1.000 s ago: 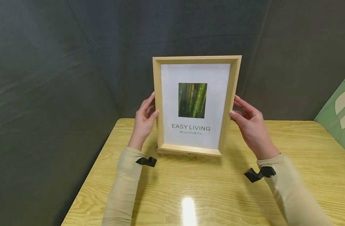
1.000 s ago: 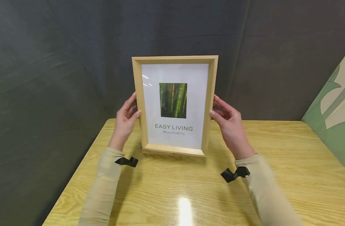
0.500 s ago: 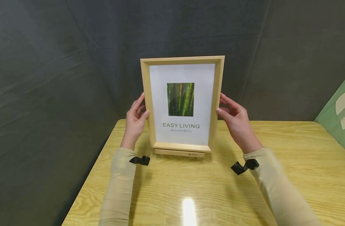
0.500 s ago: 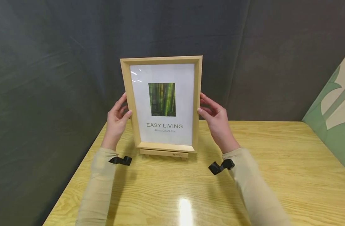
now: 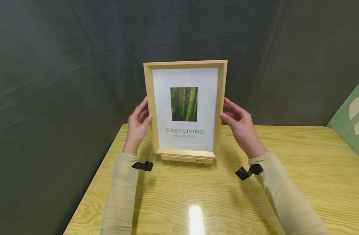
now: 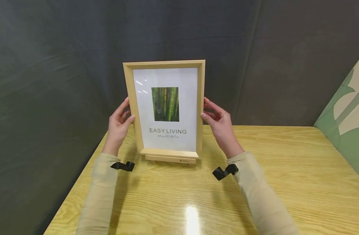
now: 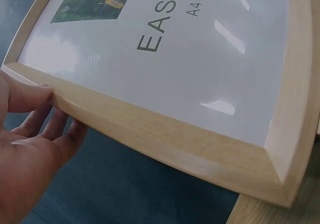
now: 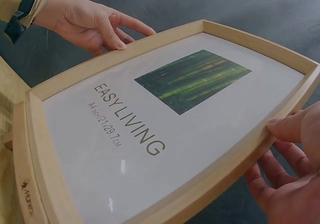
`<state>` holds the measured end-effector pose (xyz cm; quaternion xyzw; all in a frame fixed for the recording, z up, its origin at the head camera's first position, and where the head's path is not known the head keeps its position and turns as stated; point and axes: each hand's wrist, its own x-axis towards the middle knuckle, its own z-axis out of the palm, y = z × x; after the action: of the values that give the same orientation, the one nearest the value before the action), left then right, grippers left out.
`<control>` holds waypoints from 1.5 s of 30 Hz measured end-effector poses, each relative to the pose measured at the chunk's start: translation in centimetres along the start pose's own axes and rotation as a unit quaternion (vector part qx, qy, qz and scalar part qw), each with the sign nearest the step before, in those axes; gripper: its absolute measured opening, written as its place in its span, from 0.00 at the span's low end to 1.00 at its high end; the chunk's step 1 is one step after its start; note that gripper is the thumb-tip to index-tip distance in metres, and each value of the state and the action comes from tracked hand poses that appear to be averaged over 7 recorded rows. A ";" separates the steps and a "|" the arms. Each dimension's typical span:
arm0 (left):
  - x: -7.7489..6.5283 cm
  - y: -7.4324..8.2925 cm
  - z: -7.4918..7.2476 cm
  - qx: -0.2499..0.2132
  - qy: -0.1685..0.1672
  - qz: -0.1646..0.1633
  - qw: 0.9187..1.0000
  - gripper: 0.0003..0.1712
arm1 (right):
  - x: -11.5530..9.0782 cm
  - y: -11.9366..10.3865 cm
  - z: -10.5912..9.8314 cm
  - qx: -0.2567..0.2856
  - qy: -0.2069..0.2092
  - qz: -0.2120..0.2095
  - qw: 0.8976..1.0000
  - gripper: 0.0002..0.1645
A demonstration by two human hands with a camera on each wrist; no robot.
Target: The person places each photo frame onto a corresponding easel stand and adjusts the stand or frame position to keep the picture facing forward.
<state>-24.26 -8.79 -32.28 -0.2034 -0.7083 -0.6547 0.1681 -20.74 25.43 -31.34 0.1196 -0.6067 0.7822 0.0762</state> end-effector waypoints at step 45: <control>-1.7 -1.6 -0.7 -0.076 0.013 -0.155 0.985 0.30 | -1.5 1.9 -1.8 -0.033 -0.040 0.082 0.995 0.31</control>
<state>-23.65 -9.67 -34.50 -0.0946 -0.6776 -0.7270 0.0577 -19.95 26.72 -33.98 0.0977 -0.6422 0.7602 -0.0085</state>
